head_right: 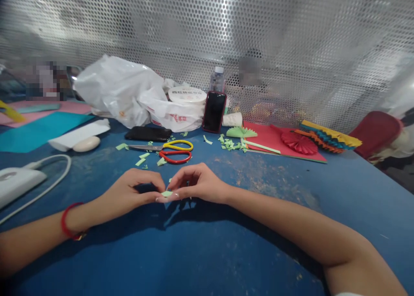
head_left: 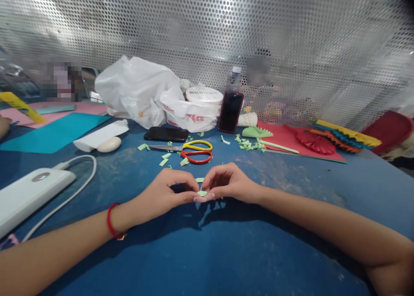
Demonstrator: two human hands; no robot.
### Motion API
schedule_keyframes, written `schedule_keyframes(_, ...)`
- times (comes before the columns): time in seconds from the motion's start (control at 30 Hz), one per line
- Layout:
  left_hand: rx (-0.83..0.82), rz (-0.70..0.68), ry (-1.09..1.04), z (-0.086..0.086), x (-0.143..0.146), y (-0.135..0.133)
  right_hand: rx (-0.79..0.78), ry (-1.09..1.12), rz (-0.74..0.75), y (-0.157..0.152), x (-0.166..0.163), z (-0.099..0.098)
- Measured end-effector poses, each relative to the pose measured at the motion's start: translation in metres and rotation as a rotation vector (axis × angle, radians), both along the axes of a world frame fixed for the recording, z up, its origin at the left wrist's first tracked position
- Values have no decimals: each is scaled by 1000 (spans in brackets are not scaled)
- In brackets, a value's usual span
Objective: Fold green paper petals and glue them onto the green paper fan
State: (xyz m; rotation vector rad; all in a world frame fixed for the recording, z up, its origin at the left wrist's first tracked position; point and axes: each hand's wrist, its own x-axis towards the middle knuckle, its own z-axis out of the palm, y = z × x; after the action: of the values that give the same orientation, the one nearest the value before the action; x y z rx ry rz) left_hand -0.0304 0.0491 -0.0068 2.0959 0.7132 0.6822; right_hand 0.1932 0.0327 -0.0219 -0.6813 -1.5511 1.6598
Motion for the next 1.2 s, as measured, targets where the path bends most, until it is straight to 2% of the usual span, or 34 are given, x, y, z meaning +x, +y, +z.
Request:
schedule_keyframes(0.2,-70,-126,4,0,-1,0,70,-167,-9,-6,-1,1)
schedule_keyframes(0.33,-94,-112,24,0,-1,1,72,-214,-18,-7,-1,1)
schedule_keyframes(0.9,-181,-207,9,0,-4,4,99,-208,112,-4,0,5)
schedule_keyframes(1.2,-142,-226,20,2,-3,2,105,-230,142,-3,1,4)
